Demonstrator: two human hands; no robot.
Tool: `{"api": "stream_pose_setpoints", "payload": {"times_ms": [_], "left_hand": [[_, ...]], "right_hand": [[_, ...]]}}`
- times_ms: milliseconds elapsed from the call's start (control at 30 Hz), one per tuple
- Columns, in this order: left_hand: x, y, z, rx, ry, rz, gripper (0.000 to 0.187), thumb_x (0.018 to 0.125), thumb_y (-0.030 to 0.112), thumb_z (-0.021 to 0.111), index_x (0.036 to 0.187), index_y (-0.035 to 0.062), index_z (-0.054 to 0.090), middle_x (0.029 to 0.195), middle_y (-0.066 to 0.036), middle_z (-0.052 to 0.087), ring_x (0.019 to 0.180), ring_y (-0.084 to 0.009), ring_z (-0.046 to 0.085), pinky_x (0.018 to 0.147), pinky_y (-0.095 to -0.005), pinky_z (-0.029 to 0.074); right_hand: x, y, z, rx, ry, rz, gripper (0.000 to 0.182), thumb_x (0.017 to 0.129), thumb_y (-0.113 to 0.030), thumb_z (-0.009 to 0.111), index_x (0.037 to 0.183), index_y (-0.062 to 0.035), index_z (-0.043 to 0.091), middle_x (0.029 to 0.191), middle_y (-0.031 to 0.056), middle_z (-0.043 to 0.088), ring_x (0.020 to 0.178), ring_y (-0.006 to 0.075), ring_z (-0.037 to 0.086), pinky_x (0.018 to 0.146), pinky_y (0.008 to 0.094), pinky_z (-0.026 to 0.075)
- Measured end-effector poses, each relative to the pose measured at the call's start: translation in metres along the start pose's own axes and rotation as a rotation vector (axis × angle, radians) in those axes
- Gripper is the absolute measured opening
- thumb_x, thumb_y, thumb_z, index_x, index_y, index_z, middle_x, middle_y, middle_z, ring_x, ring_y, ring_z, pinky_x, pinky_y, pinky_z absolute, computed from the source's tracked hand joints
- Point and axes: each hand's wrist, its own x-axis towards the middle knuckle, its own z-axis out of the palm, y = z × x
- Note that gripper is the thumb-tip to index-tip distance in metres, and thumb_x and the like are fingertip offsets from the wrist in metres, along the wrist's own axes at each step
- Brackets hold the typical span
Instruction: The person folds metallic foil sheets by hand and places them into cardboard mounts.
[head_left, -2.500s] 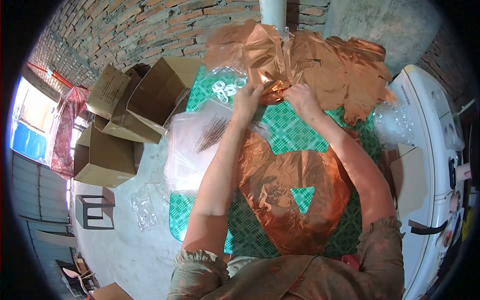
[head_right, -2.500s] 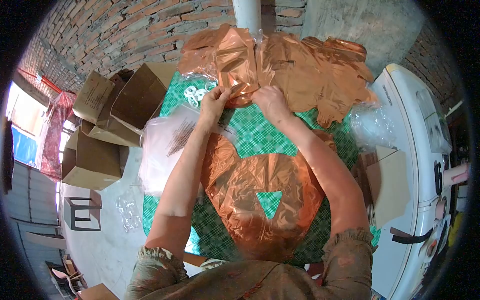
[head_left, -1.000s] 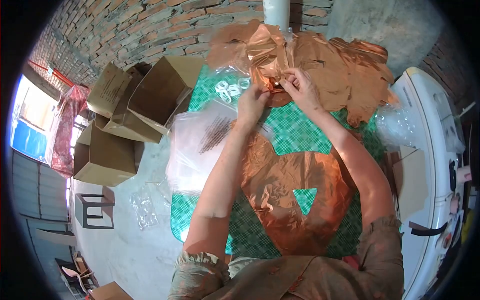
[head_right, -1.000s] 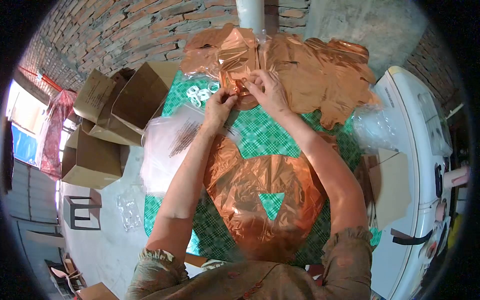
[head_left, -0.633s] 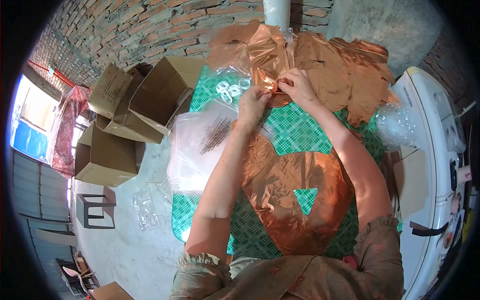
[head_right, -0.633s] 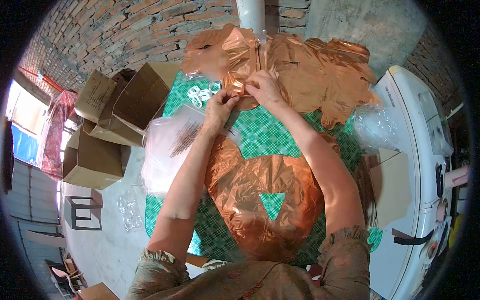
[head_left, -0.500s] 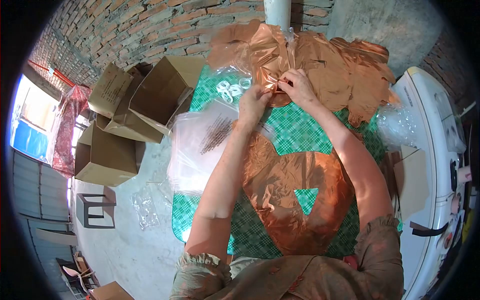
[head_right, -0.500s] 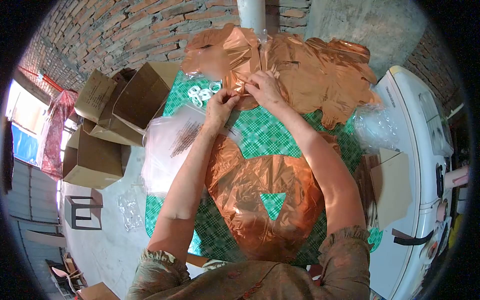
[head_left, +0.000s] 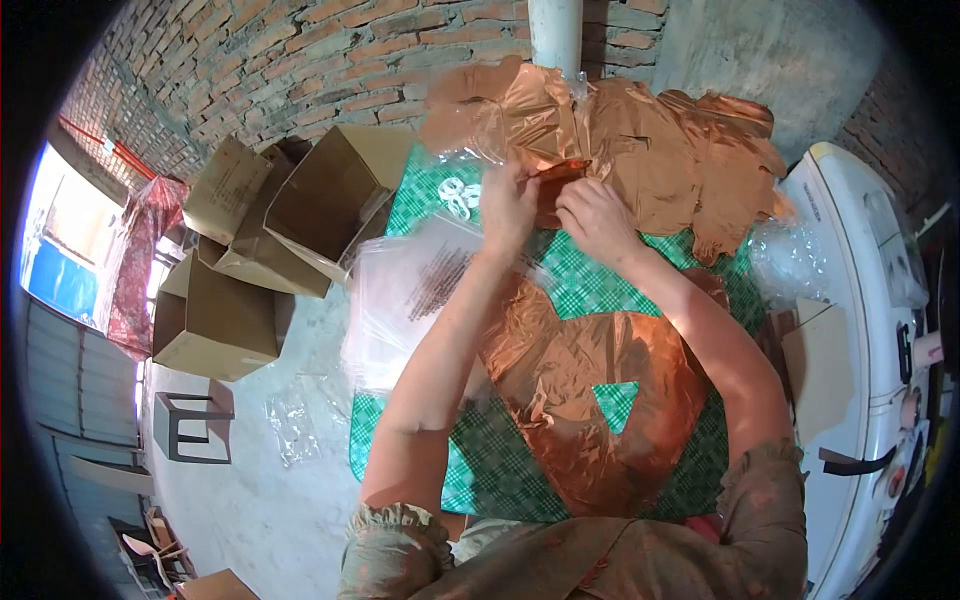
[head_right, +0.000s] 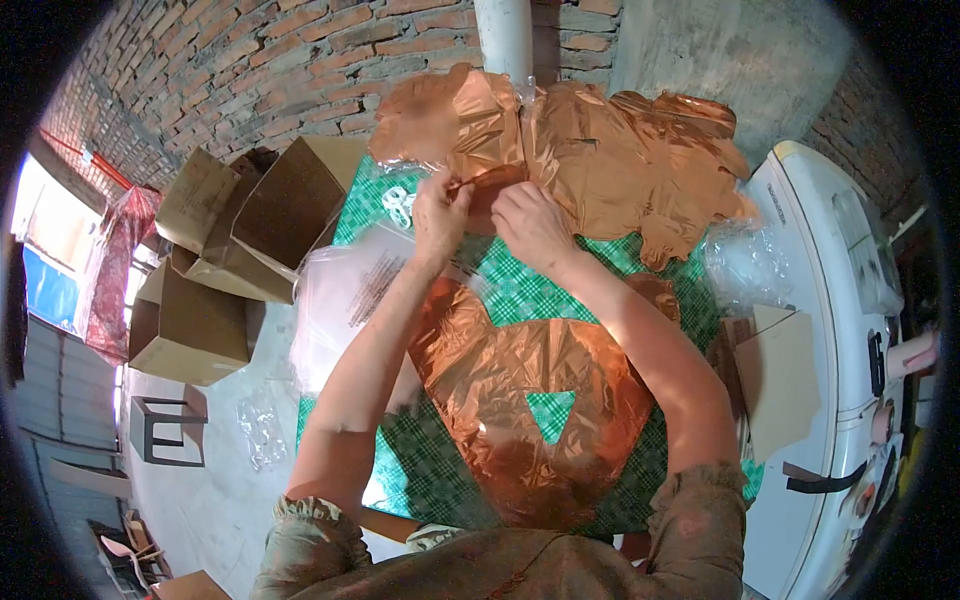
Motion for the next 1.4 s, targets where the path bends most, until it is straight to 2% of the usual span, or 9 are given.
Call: {"api": "stream_pose_setpoints", "payload": {"times_ms": [100, 233, 333, 533, 700, 867, 967, 1167, 1400], "left_hand": [[0.030, 0.018, -0.017, 0.159, 0.006, 0.203, 0.017, 0.081, 0.007, 0.076, 0.096, 0.0018, 0.069, 0.092, -0.017, 0.067, 0.095, -0.0407, 0.060, 0.086, -0.0473, 0.049], [0.067, 0.028, -0.028, 0.124, -0.041, 0.101, 0.015, 0.088, 0.013, 0.075, 0.099, 0.0036, 0.073, 0.093, -0.012, 0.073, 0.086, -0.0253, 0.067, 0.077, -0.0351, 0.052], [0.105, 0.037, -0.046, -0.274, -0.035, -0.014, 0.015, 0.093, 0.013, 0.073, 0.103, 0.0016, 0.073, 0.095, -0.009, 0.074, 0.085, -0.0167, 0.069, 0.076, -0.0296, 0.052], [0.196, 0.095, -0.139, -0.446, 0.063, 0.259, 0.019, 0.097, 0.010, 0.070, 0.110, -0.0040, 0.071, 0.101, -0.007, 0.075, 0.094, -0.0145, 0.069, 0.087, -0.0272, 0.052], [0.238, 0.160, -0.221, -0.349, 0.189, 0.420, 0.012, 0.096, 0.008, 0.070, 0.105, 0.0001, 0.072, 0.091, -0.001, 0.070, 0.085, -0.0094, 0.062, 0.077, -0.0241, 0.050], [0.254, 0.205, -0.274, -0.344, 0.136, 0.576, 0.016, 0.099, 0.010, 0.068, 0.111, -0.0005, 0.071, 0.103, -0.004, 0.071, 0.094, -0.0104, 0.063, 0.088, -0.0252, 0.050], [0.251, 0.234, -0.296, -0.309, 0.152, 0.599, 0.020, 0.099, 0.011, 0.068, 0.114, -0.0011, 0.071, 0.103, -0.004, 0.070, 0.096, -0.0109, 0.064, 0.088, -0.0247, 0.050], [0.234, 0.263, -0.326, -0.306, 0.084, 0.601, 0.020, 0.100, 0.014, 0.068, 0.113, -0.0008, 0.071, 0.106, -0.005, 0.071, 0.099, -0.0110, 0.064, 0.090, -0.0228, 0.049], [0.202, 0.243, -0.355, -0.146, 0.117, 0.516, 0.031, 0.100, 0.015, 0.067, 0.124, -0.0039, 0.067, 0.118, -0.012, 0.071, 0.109, -0.0181, 0.068, 0.099, -0.0289, 0.051]], "right_hand": [[0.004, 0.009, 0.026, -0.216, -0.152, 0.094, 0.036, 0.098, -0.029, 0.059, 0.125, -0.0052, 0.065, 0.133, 0.0134, 0.060, 0.124, 0.0329, 0.053, 0.105, 0.0463, 0.042], [0.018, 0.014, 0.047, -0.337, -0.340, 0.202, 0.056, 0.104, -0.044, 0.047, 0.151, -0.0137, 0.052, 0.154, 0.0137, 0.049, 0.135, 0.0350, 0.047, 0.111, 0.0495, 0.036], [0.023, 0.019, 0.051, -0.378, -0.516, 0.213, 0.061, 0.103, -0.051, 0.046, 0.154, -0.0176, 0.044, 0.152, 0.0160, 0.048, 0.134, 0.0369, 0.047, 0.110, 0.0500, 0.036], [0.023, 0.019, 0.052, -0.376, -0.500, 0.199, 0.067, 0.098, -0.055, 0.053, 0.153, -0.0171, 0.045, 0.152, 0.0142, 0.046, 0.135, 0.0347, 0.045, 0.107, 0.0491, 0.036], [0.023, 0.017, 0.052, -0.370, -0.487, 0.193, 0.068, 0.094, -0.052, 0.059, 0.151, -0.0166, 0.049, 0.151, 0.0136, 0.047, 0.137, 0.0344, 0.043, 0.105, 0.0510, 0.038], [0.024, 0.018, 0.052, -0.451, -0.539, 0.132, 0.065, 0.091, -0.053, 0.061, 0.148, -0.0243, 0.048, 0.151, 0.0103, 0.043, 0.136, 0.0335, 0.041, 0.097, 0.0540, 0.042], [0.021, 0.035, 0.069, -0.362, -0.477, 0.168, 0.046, 0.090, -0.051, 0.063, 0.129, -0.0273, 0.064, 0.151, 0.0061, 0.044, 0.136, 0.0325, 0.040, 0.099, 0.0563, 0.043], [0.074, 0.000, 0.022, -0.397, -1.060, 0.442, 0.065, 0.103, -0.055, 0.036, 0.155, -0.0162, 0.045, 0.160, 0.0135, 0.039, 0.145, 0.0315, 0.039, 0.114, 0.0554, 0.034], [0.065, 0.007, 0.030, -0.265, -0.775, 0.433, 0.066, 0.103, -0.059, 0.034, 0.144, -0.0147, 0.061, 0.159, 0.0152, 0.042, 0.147, 0.0302, 0.040, 0.114, 0.0565, 0.036]]}}
